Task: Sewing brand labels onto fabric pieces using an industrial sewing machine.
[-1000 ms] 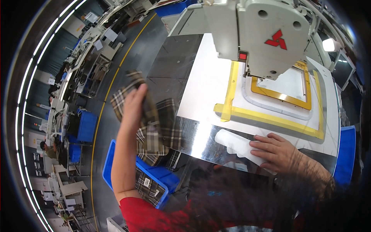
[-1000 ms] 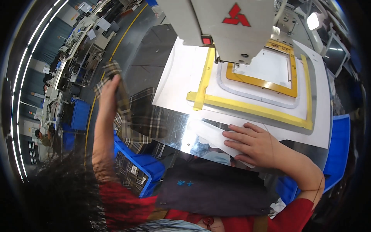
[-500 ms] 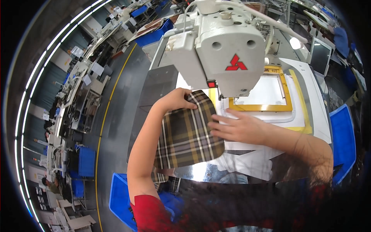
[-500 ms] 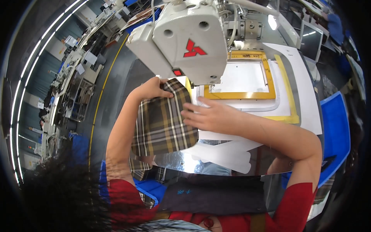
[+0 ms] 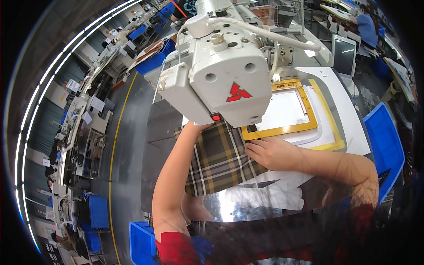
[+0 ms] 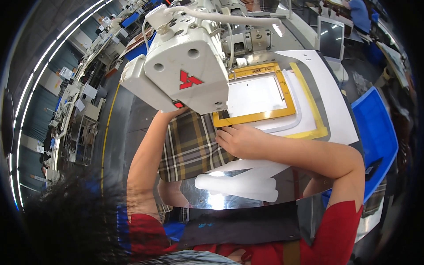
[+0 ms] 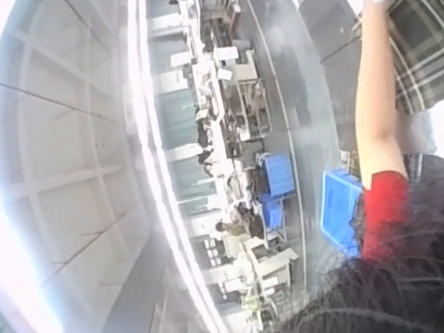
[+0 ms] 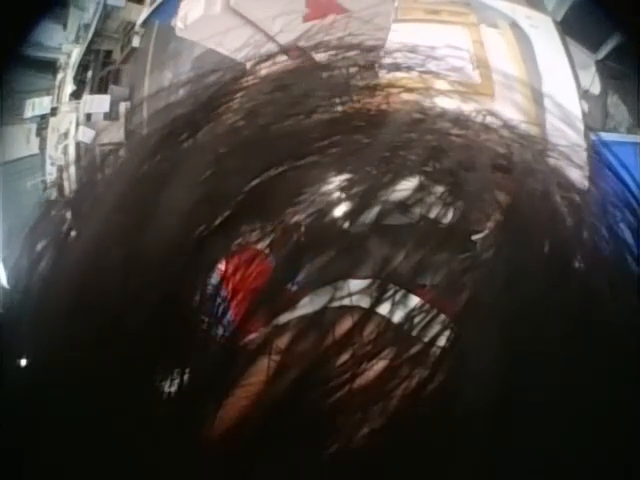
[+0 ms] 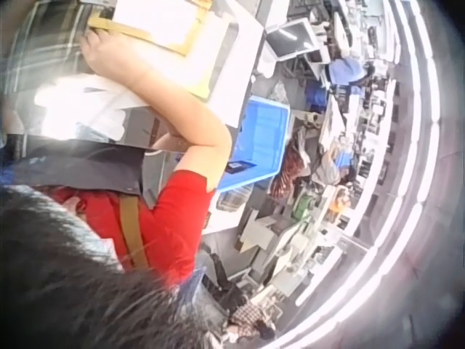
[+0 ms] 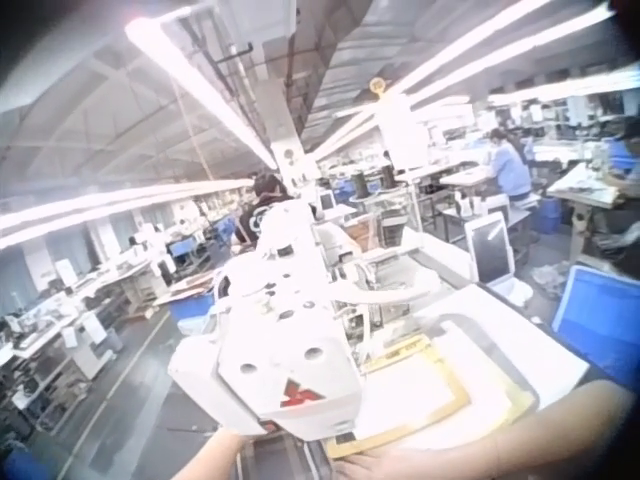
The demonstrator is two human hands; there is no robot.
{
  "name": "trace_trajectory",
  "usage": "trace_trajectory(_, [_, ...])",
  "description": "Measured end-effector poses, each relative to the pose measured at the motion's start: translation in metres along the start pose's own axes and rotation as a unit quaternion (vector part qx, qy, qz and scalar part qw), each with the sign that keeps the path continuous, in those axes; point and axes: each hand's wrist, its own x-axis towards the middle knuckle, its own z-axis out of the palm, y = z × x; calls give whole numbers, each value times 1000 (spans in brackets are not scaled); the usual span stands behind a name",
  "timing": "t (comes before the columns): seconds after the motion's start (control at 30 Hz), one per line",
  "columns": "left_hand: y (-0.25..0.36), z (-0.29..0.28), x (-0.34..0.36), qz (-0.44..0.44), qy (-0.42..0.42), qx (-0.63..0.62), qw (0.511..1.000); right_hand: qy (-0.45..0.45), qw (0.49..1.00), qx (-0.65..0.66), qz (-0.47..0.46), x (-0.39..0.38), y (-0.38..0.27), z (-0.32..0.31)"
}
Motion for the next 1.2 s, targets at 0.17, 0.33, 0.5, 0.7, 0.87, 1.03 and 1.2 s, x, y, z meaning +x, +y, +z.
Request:
trace_trajectory(0.17, [-26, -38, -23, 21, 4, -17, 1000, -60, 994, -47, 77, -54, 4, -31])
trace_trajectory(0.33, [1, 4, -22, 28, 24, -26, 999, -45, 985, -57, 155, -98, 15, -58])
trace_trajectory(0.5, [29, 41, -4, 31, 55, -37, 997, -24, 937, 120, 327, -132, 30, -74])
trace_trajectory(0.7, [31, 43, -36, 42, 76, -42, 995, 165, 833, 168, 501, -129, 112, -24])
trace_trajectory(0.87, [32, 41, -31, 25, 105, -41, 993, 149, 814, 257, 499, -115, 158, 8])
trace_trajectory(1.03, [17, 34, -16, -14, 112, -51, 992, 240, 778, 205, 544, -102, 197, 30])
trace_trajectory(1.2, [3, 38, -30, -59, 120, -55, 990, 214, 768, 244, 551, -103, 197, 26])
